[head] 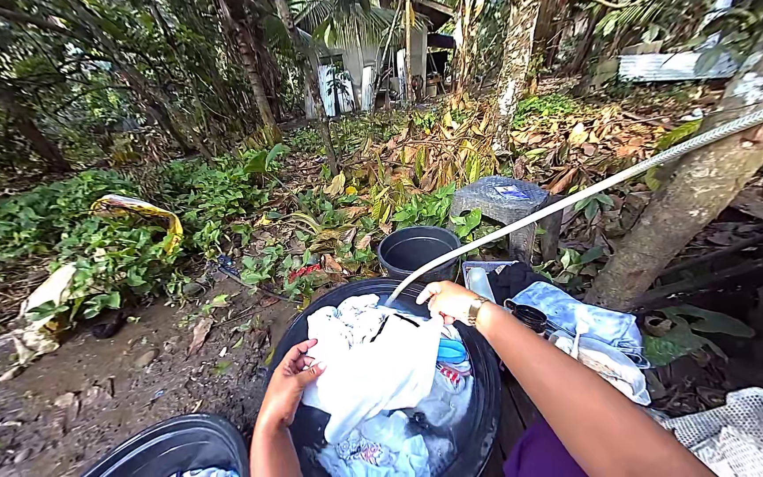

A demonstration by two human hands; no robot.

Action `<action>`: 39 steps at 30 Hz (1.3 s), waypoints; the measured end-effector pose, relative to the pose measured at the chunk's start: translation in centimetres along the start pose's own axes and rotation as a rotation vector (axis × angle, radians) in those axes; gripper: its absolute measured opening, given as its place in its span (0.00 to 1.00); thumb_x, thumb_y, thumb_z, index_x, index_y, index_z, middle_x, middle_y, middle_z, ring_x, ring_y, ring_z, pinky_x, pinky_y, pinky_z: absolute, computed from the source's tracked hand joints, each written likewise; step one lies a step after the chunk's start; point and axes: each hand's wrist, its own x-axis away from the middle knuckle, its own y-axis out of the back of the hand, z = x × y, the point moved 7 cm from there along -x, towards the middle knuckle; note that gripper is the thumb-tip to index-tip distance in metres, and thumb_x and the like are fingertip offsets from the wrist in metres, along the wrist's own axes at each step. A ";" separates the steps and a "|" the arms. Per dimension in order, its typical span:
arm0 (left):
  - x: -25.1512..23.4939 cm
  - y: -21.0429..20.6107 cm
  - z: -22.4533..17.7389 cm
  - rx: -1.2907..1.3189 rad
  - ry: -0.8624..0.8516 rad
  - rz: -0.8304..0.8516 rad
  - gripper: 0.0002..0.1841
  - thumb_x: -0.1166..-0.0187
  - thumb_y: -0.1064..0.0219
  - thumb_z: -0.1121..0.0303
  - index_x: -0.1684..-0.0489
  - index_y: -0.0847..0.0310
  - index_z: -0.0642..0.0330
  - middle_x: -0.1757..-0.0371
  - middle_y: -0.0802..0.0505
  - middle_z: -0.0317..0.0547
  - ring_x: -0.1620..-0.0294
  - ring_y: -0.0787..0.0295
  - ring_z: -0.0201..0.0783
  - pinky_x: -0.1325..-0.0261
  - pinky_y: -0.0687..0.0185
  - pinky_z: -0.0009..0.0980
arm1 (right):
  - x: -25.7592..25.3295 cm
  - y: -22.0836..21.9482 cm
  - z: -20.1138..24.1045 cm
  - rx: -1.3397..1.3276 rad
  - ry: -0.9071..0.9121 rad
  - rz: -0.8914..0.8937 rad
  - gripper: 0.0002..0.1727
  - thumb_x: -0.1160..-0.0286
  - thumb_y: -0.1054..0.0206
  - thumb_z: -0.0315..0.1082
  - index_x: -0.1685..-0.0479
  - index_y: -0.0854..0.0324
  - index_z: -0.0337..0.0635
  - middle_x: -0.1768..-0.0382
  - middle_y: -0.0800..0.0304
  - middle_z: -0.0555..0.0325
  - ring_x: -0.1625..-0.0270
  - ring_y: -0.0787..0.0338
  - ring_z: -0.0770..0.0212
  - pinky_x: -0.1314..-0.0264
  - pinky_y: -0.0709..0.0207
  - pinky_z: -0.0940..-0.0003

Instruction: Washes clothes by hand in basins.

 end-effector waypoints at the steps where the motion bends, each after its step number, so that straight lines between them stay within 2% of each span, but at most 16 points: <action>1: -0.5 -0.5 1.4 -0.062 0.049 -0.022 0.27 0.26 0.30 0.82 0.25 0.28 0.66 0.64 0.10 0.46 0.70 0.14 0.31 0.64 0.16 0.28 | -0.7 -1.0 -0.8 0.150 -0.033 -0.041 0.28 0.28 0.35 0.18 0.24 0.25 0.39 0.54 0.14 0.45 0.64 0.17 0.57 0.61 0.22 0.62; 2: -0.9 -1.4 3.2 -0.164 0.120 -0.006 0.28 0.23 0.30 0.80 0.22 0.29 0.66 0.57 0.10 0.55 0.66 0.14 0.39 0.59 0.16 0.36 | -1.4 -2.6 -1.7 0.283 -0.050 -0.046 0.30 0.27 0.33 0.23 0.21 0.27 0.38 0.36 0.15 0.37 0.41 0.11 0.45 0.38 0.18 0.48; 3: -0.9 -2.8 5.4 -0.285 0.196 0.054 0.28 0.21 0.31 0.77 0.20 0.30 0.65 0.51 0.10 0.62 0.60 0.13 0.46 0.53 0.16 0.43 | -2.3 -5.1 -3.0 0.377 -0.041 0.003 0.33 0.24 0.31 0.28 0.16 0.31 0.37 0.22 0.28 0.30 0.24 0.20 0.36 0.24 0.26 0.39; 4: -0.7 -4.5 7.6 -0.397 0.257 0.143 0.28 0.20 0.31 0.76 0.18 0.30 0.64 0.46 0.10 0.66 0.55 0.13 0.51 0.47 0.17 0.48 | -3.3 -8.3 -4.6 0.438 0.006 0.065 0.37 0.23 0.28 0.34 0.13 0.34 0.37 0.16 0.39 0.24 0.18 0.29 0.27 0.19 0.33 0.32; 6: 0.0 -7.8 11.8 -0.628 0.325 0.320 0.29 0.21 0.30 0.74 0.17 0.27 0.59 0.30 0.16 0.72 0.34 0.15 0.63 0.30 0.21 0.57 | -4.1 -15.1 -7.5 0.513 0.128 0.210 0.45 0.25 0.24 0.44 0.08 0.39 0.44 0.11 0.49 0.23 0.15 0.37 0.20 0.18 0.40 0.25; 7: 0.6 -8.9 13.8 -0.736 0.365 0.382 0.32 0.22 0.28 0.71 0.15 0.28 0.54 0.19 0.26 0.75 0.23 0.24 0.69 0.22 0.28 0.60 | -3.4 -17.9 -8.2 0.547 0.138 0.307 0.48 0.24 0.25 0.49 0.05 0.46 0.49 0.07 0.59 0.26 0.13 0.42 0.19 0.17 0.44 0.23; 10: 1.9 -10.3 18.5 -0.990 0.453 0.438 0.40 0.25 0.25 0.57 0.09 0.36 0.37 0.10 0.43 0.74 0.17 0.36 0.75 0.23 0.31 0.67 | -2.0 -22.1 -9.1 0.621 0.047 0.459 0.56 0.24 0.28 0.60 0.01 0.62 0.58 0.04 0.81 0.35 0.10 0.52 0.17 0.16 0.48 0.21; 13: 2.0 -10.6 19.7 -1.070 0.504 0.426 0.41 0.25 0.26 0.57 0.08 0.39 0.38 0.07 0.46 0.70 0.14 0.41 0.76 0.28 0.29 0.72 | -2.3 -23.1 -10.6 0.613 -0.057 0.426 0.63 0.32 0.23 0.61 0.01 0.66 0.62 0.04 0.87 0.40 0.09 0.62 0.15 0.19 0.51 0.16; 17: 2.1 -10.9 19.5 -1.115 0.554 0.429 0.45 0.27 0.27 0.62 0.05 0.48 0.40 0.07 0.48 0.69 0.14 0.41 0.76 0.32 0.27 0.72 | -2.7 -24.7 -12.9 0.599 -0.100 0.342 0.61 0.32 0.22 0.60 0.01 0.61 0.61 0.03 0.81 0.44 0.07 0.64 0.19 0.21 0.55 0.11; 22: 1.5 -10.1 20.5 -1.055 0.564 0.428 0.43 0.24 0.28 0.57 0.05 0.47 0.39 0.06 0.48 0.69 0.09 0.49 0.73 0.20 0.36 0.71 | -3.0 -26.2 -13.9 0.670 -0.128 0.308 0.54 0.25 0.31 0.63 0.02 0.53 0.53 0.03 0.66 0.40 0.05 0.66 0.25 0.16 0.66 0.12; 27: 0.1 -9.1 20.9 -0.788 0.551 0.379 0.35 0.23 0.27 0.62 0.14 0.32 0.61 0.16 0.32 0.75 0.15 0.34 0.69 0.17 0.35 0.62 | -2.2 -25.0 -11.7 0.666 -0.121 0.397 0.56 0.33 0.28 0.68 0.08 0.41 0.42 0.08 0.48 0.32 0.06 0.54 0.26 0.15 0.66 0.14; 29: -0.5 -9.5 18.6 -0.486 0.541 0.247 0.23 0.17 0.33 0.69 0.25 0.24 0.71 0.29 0.16 0.71 0.27 0.19 0.62 0.25 0.26 0.57 | -2.1 -25.1 -11.1 0.529 -0.080 0.294 0.63 0.45 0.20 0.70 0.07 0.42 0.48 0.06 0.54 0.34 0.05 0.59 0.27 0.15 0.70 0.14; 32: -0.6 -11.8 8.3 -0.092 0.424 0.202 0.23 0.14 0.38 0.72 0.20 0.29 0.65 0.40 0.12 0.65 0.46 0.14 0.51 0.43 0.19 0.48 | -1.2 -25.2 -9.6 0.242 -0.022 0.116 0.68 0.47 0.16 0.65 0.03 0.52 0.49 0.03 0.66 0.43 0.03 0.67 0.33 0.12 0.73 0.19; 35: 0.5 -12.2 -1.3 0.141 0.216 0.281 0.22 0.15 0.40 0.75 0.22 0.30 0.61 0.59 0.13 0.46 0.69 0.19 0.32 0.64 0.21 0.31 | -1.4 -23.7 -9.0 -0.134 -0.036 -0.080 0.55 0.41 0.16 0.54 0.11 0.36 0.37 0.10 0.41 0.39 0.07 0.45 0.37 0.09 0.58 0.29; 37: 0.6 -10.0 -3.3 0.162 0.142 0.220 0.17 0.14 0.42 0.75 0.29 0.25 0.64 0.59 0.13 0.44 0.66 0.17 0.31 0.60 0.19 0.31 | -2.2 -21.9 -8.6 -0.382 -0.102 -0.154 0.37 0.34 0.17 0.40 0.27 0.23 0.29 0.28 0.19 0.31 0.21 0.23 0.36 0.16 0.35 0.37; 39: -0.3 -6.9 -1.9 0.016 0.165 0.052 0.14 0.11 0.41 0.70 0.36 0.20 0.67 0.54 0.12 0.51 0.60 0.17 0.36 0.53 0.19 0.36 | -2.1 -19.8 -6.9 -0.542 -0.160 -0.171 0.33 0.34 0.23 0.23 0.25 0.25 0.27 0.30 0.19 0.28 0.24 0.20 0.36 0.20 0.30 0.40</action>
